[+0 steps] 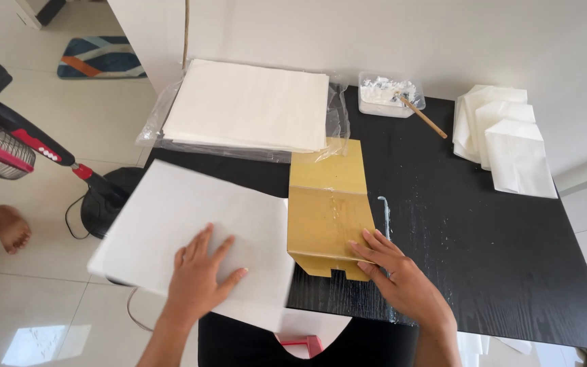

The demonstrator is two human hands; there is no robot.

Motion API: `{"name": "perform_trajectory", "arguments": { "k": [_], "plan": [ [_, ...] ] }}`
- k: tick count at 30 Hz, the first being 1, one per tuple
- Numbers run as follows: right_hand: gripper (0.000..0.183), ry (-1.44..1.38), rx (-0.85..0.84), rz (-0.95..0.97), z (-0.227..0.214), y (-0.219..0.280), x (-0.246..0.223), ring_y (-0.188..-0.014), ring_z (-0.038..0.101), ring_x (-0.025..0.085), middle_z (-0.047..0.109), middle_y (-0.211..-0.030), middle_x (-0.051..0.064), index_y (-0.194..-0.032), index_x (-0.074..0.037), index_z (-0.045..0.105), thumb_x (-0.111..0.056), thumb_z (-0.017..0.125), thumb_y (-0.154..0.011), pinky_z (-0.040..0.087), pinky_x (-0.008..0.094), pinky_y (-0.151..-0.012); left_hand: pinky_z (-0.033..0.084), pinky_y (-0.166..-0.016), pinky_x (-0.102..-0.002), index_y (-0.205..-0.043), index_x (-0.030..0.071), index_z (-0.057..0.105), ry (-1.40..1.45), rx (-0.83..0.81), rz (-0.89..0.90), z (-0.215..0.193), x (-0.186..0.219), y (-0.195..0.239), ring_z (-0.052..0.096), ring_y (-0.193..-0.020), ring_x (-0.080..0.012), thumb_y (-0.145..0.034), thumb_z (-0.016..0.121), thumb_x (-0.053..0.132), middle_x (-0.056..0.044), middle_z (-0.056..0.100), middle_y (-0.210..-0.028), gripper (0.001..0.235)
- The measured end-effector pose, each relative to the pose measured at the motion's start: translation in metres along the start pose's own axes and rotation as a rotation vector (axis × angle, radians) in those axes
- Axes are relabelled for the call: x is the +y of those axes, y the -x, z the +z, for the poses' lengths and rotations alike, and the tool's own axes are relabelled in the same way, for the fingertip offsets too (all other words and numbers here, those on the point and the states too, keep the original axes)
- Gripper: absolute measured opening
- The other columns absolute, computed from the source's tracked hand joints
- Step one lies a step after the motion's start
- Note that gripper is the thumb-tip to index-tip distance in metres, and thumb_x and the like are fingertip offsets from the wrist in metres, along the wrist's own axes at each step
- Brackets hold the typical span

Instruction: Manually folding paper sheets around a template and applying glue to assemble paper bags.

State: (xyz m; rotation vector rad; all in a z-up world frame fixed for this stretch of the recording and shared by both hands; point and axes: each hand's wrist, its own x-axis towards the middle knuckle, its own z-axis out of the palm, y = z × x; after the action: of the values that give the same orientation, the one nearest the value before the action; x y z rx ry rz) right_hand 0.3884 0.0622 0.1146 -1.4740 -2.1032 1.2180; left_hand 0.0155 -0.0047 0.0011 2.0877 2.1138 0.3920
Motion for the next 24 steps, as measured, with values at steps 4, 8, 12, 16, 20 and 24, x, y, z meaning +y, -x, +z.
{"name": "perform_trajectory", "arguments": {
  "k": [4, 8, 12, 16, 20, 24],
  "plan": [
    [0.046, -0.003, 0.021, 0.081, -0.001, -0.002, -0.007, -0.159, 0.025, 0.015, 0.046, -0.162, 0.001, -0.143, -0.027, 0.063, -0.031, 0.058, -0.097, 0.033, 0.037, -0.123, 0.038, -0.104, -0.055, -0.145, 0.028, 0.053, -0.053, -0.069, 0.073, 0.008, 0.023, -0.001, 0.047, -0.13, -0.0348, -0.099, 0.043, 0.053, -0.013, 0.041, -0.155, 0.054],
    [0.042, -0.033, 0.136, 0.056, 0.016, -0.001, -0.007, -0.158, 0.029, 0.015, 0.051, -0.159, 0.001, -0.138, -0.027, 0.069, -0.029, 0.06, -0.096, 0.05, 0.034, -0.11, 0.035, -0.106, -0.053, -0.157, 0.024, 0.039, -0.098, -0.032, 0.166, 0.018, 0.037, -0.003, 0.045, -0.131, -0.0332, -0.094, 0.055, 0.063, -0.014, 0.047, -0.145, 0.076],
    [0.041, -0.04, 0.185, 0.009, 0.027, 0.002, -0.004, -0.157, 0.029, 0.017, 0.052, -0.158, 0.006, -0.138, -0.023, 0.068, -0.027, 0.059, -0.098, 0.034, 0.039, -0.121, 0.028, -0.112, -0.055, -0.159, 0.027, 0.03, -0.105, -0.111, 0.132, 0.023, 0.05, -0.007, 0.022, -0.15, -0.0379, -0.086, 0.058, 0.082, -0.019, 0.022, -0.165, 0.096],
    [0.039, 0.011, 0.162, -0.009, 0.042, -0.001, 0.006, -0.157, 0.028, 0.019, 0.051, -0.158, 0.006, -0.135, -0.022, 0.071, -0.029, 0.061, -0.098, 0.036, 0.04, -0.119, 0.03, -0.114, -0.051, -0.154, 0.011, 0.037, 0.134, -0.082, 0.168, 0.024, 0.056, -0.02, 0.035, -0.145, -0.0334, -0.099, 0.045, 0.049, -0.017, 0.036, -0.16, 0.067],
    [0.037, 0.059, 0.175, -0.038, 0.062, -0.003, 0.022, -0.157, 0.026, 0.02, 0.048, -0.159, 0.005, -0.134, -0.024, 0.072, -0.027, 0.061, -0.098, 0.036, 0.042, -0.118, 0.029, -0.118, -0.053, -0.14, 0.003, 0.057, 0.058, 0.128, 0.241, 0.03, 0.039, -0.032, 0.041, -0.145, -0.0326, -0.094, 0.057, 0.029, -0.016, 0.045, -0.158, 0.052],
    [0.04, 0.056, 0.165, -0.084, 0.078, -0.006, 0.037, -0.158, 0.023, 0.023, 0.044, -0.162, 0.006, -0.139, -0.022, 0.068, -0.022, 0.06, -0.099, 0.035, 0.043, -0.117, 0.016, -0.118, -0.052, -0.154, 0.02, 0.041, -0.044, -0.106, 0.149, 0.027, 0.031, -0.032, 0.016, -0.156, -0.0343, -0.101, 0.045, 0.05, -0.019, 0.019, -0.169, 0.062]
  ]
}}
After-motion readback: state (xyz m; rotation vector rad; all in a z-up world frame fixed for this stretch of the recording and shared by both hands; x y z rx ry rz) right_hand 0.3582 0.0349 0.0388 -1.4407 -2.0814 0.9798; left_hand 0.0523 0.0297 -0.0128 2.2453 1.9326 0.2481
